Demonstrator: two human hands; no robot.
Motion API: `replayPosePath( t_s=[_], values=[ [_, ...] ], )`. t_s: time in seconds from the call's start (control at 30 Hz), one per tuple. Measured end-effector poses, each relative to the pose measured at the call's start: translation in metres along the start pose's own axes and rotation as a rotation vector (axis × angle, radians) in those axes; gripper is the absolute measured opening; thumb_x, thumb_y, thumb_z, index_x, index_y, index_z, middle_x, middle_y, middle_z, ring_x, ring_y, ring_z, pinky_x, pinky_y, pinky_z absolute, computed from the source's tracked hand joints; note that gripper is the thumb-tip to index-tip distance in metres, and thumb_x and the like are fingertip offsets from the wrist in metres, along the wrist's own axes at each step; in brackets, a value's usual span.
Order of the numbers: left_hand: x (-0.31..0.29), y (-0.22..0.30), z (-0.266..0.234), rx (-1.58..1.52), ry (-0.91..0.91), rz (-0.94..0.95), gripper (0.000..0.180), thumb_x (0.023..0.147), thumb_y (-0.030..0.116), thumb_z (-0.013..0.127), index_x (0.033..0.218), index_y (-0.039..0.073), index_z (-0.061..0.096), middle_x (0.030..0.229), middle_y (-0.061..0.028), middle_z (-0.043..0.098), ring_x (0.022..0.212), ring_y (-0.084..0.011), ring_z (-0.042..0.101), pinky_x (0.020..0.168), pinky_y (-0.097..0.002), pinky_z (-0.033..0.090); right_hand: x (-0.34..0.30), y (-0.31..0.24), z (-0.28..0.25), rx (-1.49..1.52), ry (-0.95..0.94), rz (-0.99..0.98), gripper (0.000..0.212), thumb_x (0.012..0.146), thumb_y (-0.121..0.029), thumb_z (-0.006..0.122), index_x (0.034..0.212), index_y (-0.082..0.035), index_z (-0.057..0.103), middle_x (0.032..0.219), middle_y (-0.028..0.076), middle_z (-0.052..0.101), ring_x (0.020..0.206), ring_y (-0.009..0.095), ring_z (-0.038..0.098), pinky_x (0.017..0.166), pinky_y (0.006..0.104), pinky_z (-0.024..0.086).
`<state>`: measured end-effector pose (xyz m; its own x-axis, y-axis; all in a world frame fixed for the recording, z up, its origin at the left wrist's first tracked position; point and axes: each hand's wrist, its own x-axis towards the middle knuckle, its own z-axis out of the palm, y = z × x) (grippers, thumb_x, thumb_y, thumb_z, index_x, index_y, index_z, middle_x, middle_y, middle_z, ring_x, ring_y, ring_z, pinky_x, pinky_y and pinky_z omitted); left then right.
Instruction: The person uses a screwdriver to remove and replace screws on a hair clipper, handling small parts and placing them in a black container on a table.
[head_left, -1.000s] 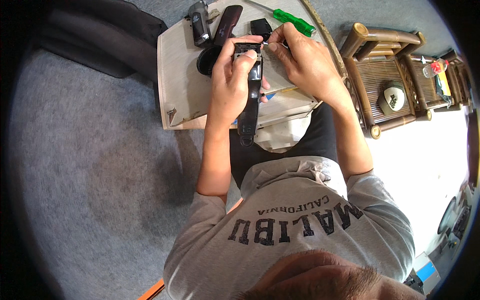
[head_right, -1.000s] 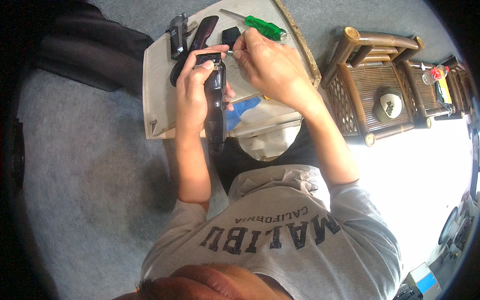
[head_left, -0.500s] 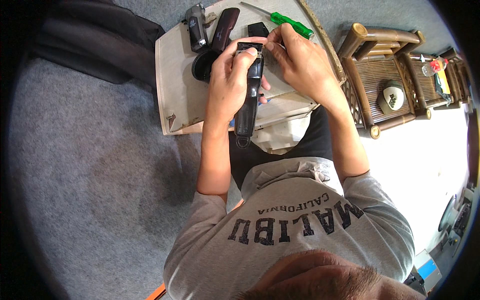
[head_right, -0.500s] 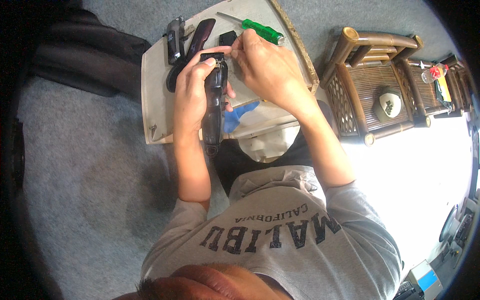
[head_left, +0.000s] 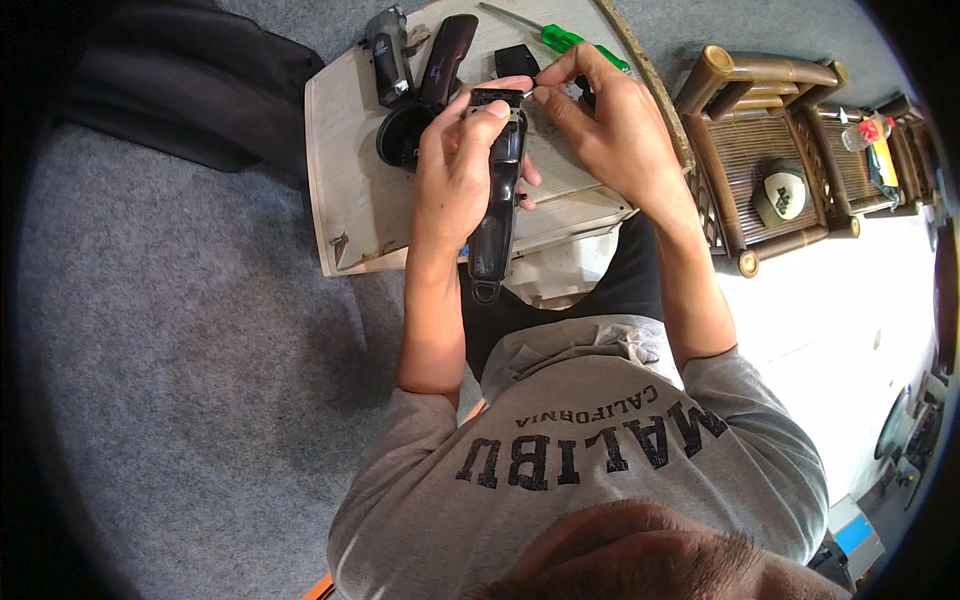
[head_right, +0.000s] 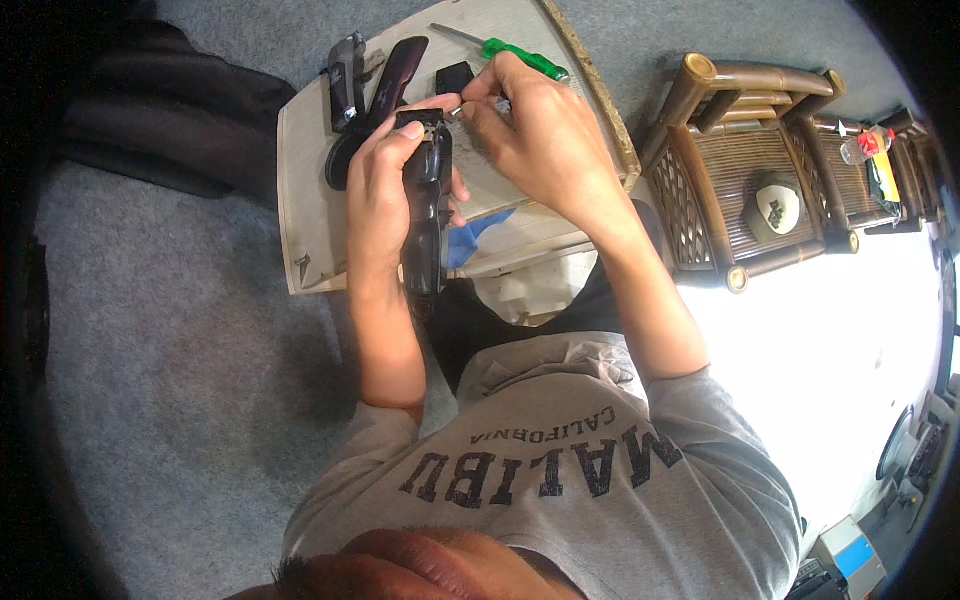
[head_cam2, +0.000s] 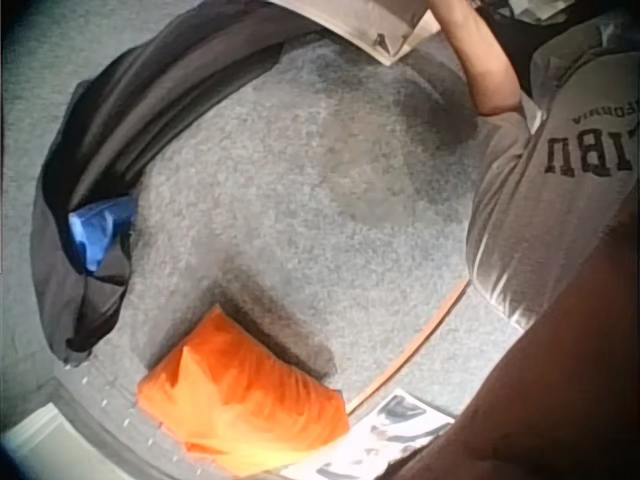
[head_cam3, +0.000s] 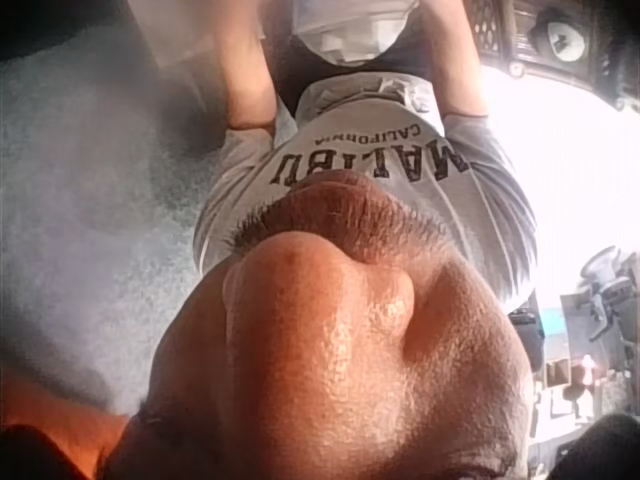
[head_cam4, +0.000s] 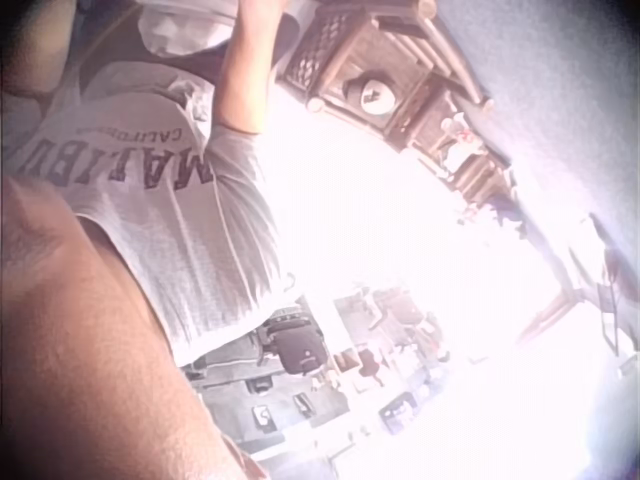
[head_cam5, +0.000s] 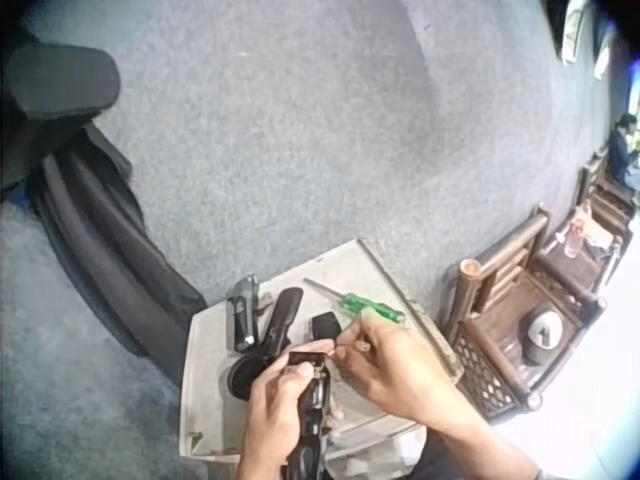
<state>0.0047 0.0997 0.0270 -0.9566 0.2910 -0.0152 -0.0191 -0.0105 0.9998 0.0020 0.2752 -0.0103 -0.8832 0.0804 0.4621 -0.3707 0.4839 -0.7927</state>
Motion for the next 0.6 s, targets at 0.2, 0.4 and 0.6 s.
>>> replayPosePath(
  t_s=[0.2, 0.4, 0.6],
  values=[
    [0.001, -0.001, -0.002, -0.007, -0.036, -0.001, 0.036, 0.105, 0.022, 0.052, 0.132, 0.001, 0.065, 0.073, -0.0057, 0.064, 0.057, -0.0138, 0.066, 0.049, -0.0296, 0.059, 0.002, -0.012, -0.003, 0.02, -0.021, 0.08, 0.013, 0.093, -0.013, 0.071, 0.102, -0.003, 0.069, 0.094, 0.018, 0.075, 0.087, 0.039, 0.073, 0.076, 0.0462, 0.055],
    [0.002, -0.003, -0.003, -0.011, -0.059, -0.018, 0.036, 0.105, 0.022, 0.056, 0.131, 0.0, 0.064, 0.076, -0.0046, 0.061, 0.057, -0.0147, 0.066, 0.049, -0.0298, 0.059, -0.001, -0.006, 0.004, -0.039, 0.079, -0.025, 0.012, 0.092, -0.009, 0.071, 0.101, -0.004, 0.066, 0.094, 0.016, 0.075, 0.09, 0.039, 0.074, 0.076, 0.0473, 0.056],
    [0.004, -0.003, 0.0, -0.025, -0.045, -0.053, 0.036, 0.104, 0.023, 0.058, 0.131, -0.001, 0.064, 0.08, -0.0045, 0.06, 0.057, -0.0162, 0.067, 0.048, -0.0301, 0.058, -0.005, -0.001, 0.012, -0.107, 0.174, -0.126, 0.009, 0.092, -0.005, 0.069, 0.099, -0.005, 0.062, 0.091, 0.016, 0.074, 0.084, 0.04, 0.073, 0.07, 0.0487, 0.056]
  ],
)
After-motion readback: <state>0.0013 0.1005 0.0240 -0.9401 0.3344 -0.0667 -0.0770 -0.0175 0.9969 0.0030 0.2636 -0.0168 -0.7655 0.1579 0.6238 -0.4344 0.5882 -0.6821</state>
